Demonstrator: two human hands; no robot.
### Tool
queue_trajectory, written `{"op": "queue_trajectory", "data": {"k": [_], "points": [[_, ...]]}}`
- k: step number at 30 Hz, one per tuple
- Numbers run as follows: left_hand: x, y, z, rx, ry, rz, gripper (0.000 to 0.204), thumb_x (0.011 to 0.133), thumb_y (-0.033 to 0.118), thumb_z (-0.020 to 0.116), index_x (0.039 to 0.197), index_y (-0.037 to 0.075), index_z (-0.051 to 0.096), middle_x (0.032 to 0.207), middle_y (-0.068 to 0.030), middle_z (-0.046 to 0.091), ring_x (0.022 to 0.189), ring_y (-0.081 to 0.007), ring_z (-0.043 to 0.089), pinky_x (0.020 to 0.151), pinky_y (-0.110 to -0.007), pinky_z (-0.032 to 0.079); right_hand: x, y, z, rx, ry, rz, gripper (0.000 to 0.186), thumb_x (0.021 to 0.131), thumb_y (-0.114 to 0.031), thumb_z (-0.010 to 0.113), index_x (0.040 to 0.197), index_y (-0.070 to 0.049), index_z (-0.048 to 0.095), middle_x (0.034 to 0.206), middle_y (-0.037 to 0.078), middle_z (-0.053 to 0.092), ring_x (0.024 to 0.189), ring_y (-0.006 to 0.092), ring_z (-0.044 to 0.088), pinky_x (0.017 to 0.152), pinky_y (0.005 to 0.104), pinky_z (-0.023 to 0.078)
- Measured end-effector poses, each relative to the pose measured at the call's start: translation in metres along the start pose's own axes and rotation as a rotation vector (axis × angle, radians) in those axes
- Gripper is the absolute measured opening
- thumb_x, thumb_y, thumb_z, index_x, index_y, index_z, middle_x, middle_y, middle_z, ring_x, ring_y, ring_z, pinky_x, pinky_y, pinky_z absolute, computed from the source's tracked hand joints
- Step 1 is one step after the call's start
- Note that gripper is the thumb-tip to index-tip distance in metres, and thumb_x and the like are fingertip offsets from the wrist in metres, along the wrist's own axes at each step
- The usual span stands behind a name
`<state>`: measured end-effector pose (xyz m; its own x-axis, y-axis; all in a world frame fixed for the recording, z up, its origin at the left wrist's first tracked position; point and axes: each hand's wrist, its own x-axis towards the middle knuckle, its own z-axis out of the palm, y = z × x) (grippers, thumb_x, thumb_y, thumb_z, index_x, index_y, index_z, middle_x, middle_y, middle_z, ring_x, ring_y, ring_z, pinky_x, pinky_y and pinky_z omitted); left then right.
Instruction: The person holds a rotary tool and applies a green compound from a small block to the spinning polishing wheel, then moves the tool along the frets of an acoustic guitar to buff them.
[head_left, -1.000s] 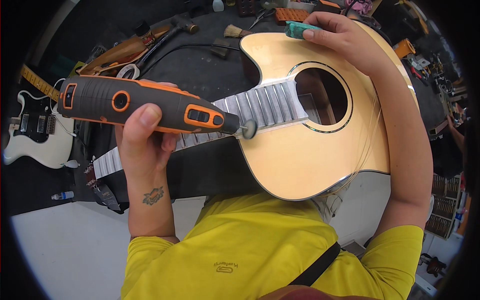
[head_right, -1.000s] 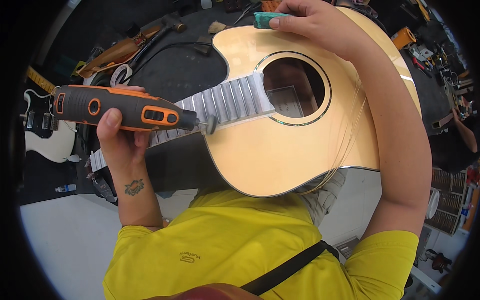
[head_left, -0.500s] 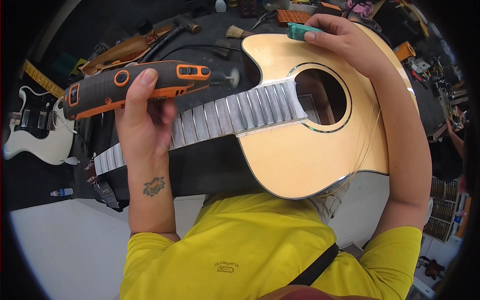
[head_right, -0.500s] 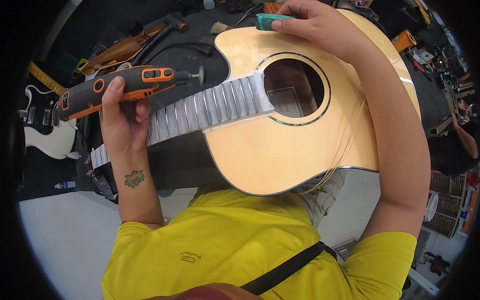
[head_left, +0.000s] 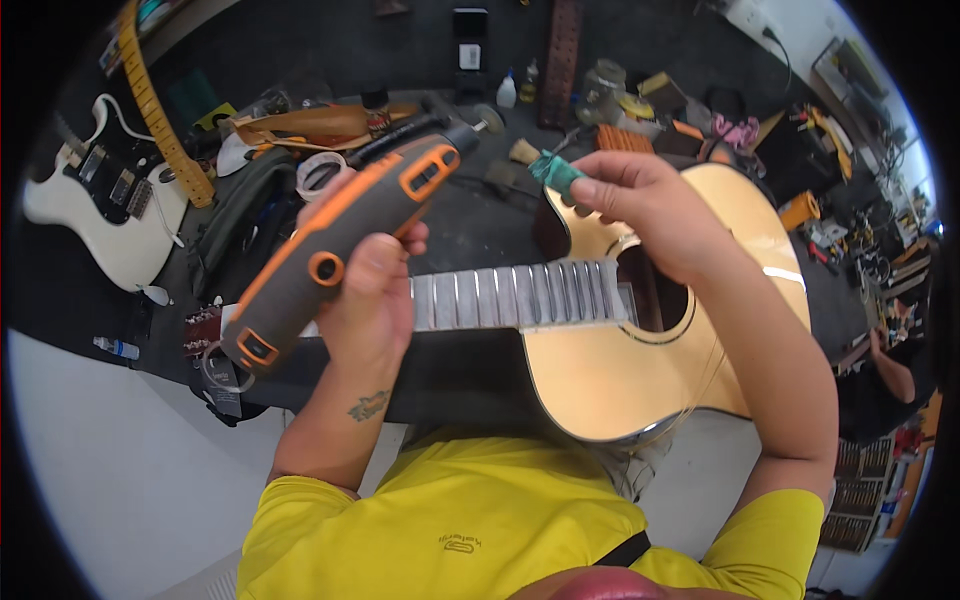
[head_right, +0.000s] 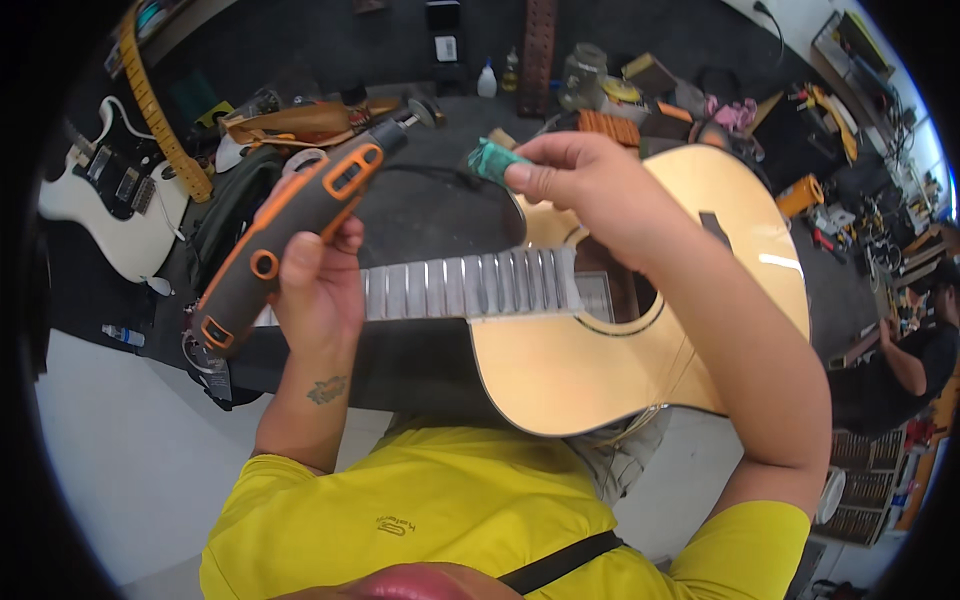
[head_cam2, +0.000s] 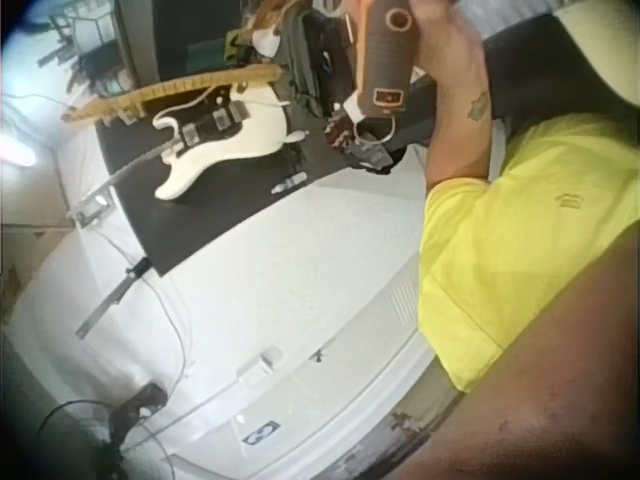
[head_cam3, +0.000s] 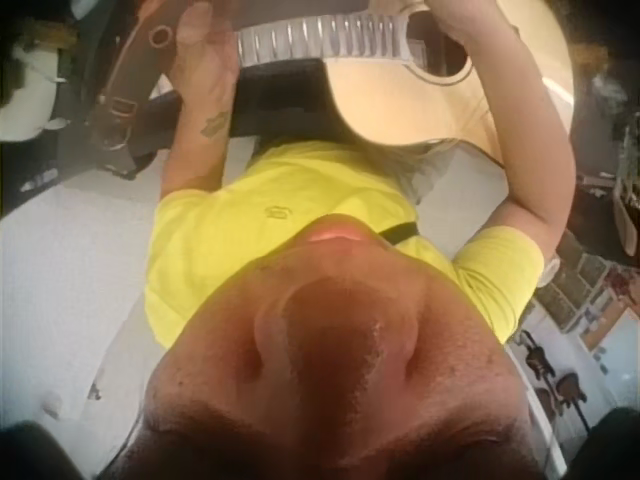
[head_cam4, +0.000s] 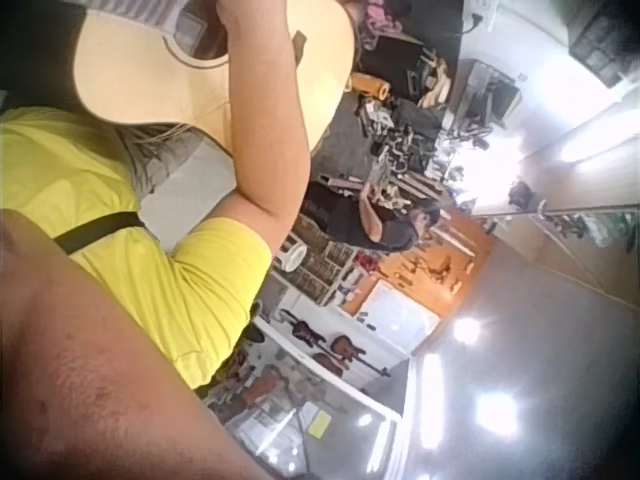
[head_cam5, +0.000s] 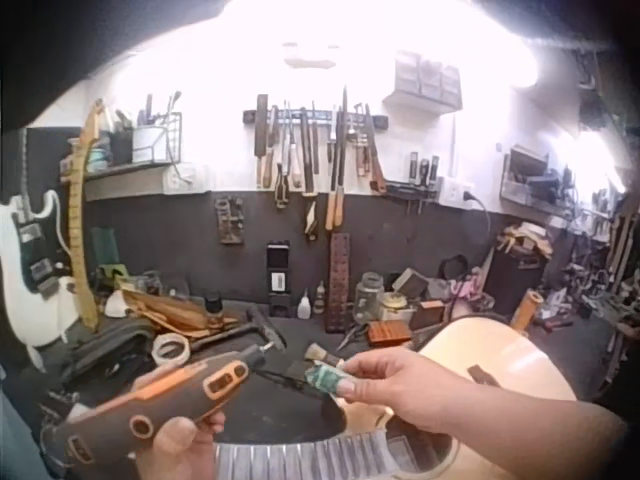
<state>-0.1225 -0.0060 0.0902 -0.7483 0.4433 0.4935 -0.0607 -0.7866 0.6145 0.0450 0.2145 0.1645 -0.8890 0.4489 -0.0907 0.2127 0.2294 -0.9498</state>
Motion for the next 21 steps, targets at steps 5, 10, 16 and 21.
{"op": "queue_trajectory", "data": {"k": [5,10,16,21], "points": [[-0.005,0.004,0.007,0.025,0.06,-0.026,0.066,0.082,0.0,0.078,0.14,-0.002,0.047,0.123,-0.0198,0.064,0.097,-0.0227,0.069,0.086,-0.034,0.059,0.019,-0.013,0.021,-0.028,0.047,-0.019,0.031,0.099,-0.023,0.071,0.119,0.0,0.068,0.102,0.002,0.07,0.098,0.0117,0.06,0.09,0.0298,0.046],[-0.003,0.003,0.005,0.045,0.073,-0.061,0.063,0.082,-0.006,0.077,0.138,-0.003,0.047,0.122,-0.0166,0.063,0.105,-0.0187,0.066,0.091,-0.031,0.057,0.029,-0.022,0.027,-0.147,0.074,-0.059,0.032,0.099,-0.023,0.072,0.12,0.001,0.068,0.1,0.004,0.07,0.094,0.0115,0.06,0.086,0.0297,0.047],[-0.002,0.003,0.005,0.12,0.103,-0.062,0.061,0.086,0.003,0.075,0.141,-0.001,0.048,0.119,-0.0183,0.067,0.088,-0.0215,0.07,0.08,-0.033,0.058,0.033,-0.019,0.031,-0.242,0.13,-0.067,0.03,0.097,-0.022,0.072,0.116,0.001,0.069,0.095,0.004,0.07,0.088,0.0113,0.059,0.08,0.0298,0.047],[-0.002,0.002,0.008,0.108,0.104,-0.066,0.06,0.087,0.003,0.075,0.14,-0.001,0.048,0.118,-0.018,0.067,0.087,-0.0212,0.07,0.079,-0.032,0.057,0.029,-0.021,0.035,-0.233,0.171,-0.08,0.029,0.097,-0.023,0.072,0.114,0.001,0.07,0.092,0.004,0.07,0.085,0.0117,0.059,0.078,0.0302,0.047]]}}
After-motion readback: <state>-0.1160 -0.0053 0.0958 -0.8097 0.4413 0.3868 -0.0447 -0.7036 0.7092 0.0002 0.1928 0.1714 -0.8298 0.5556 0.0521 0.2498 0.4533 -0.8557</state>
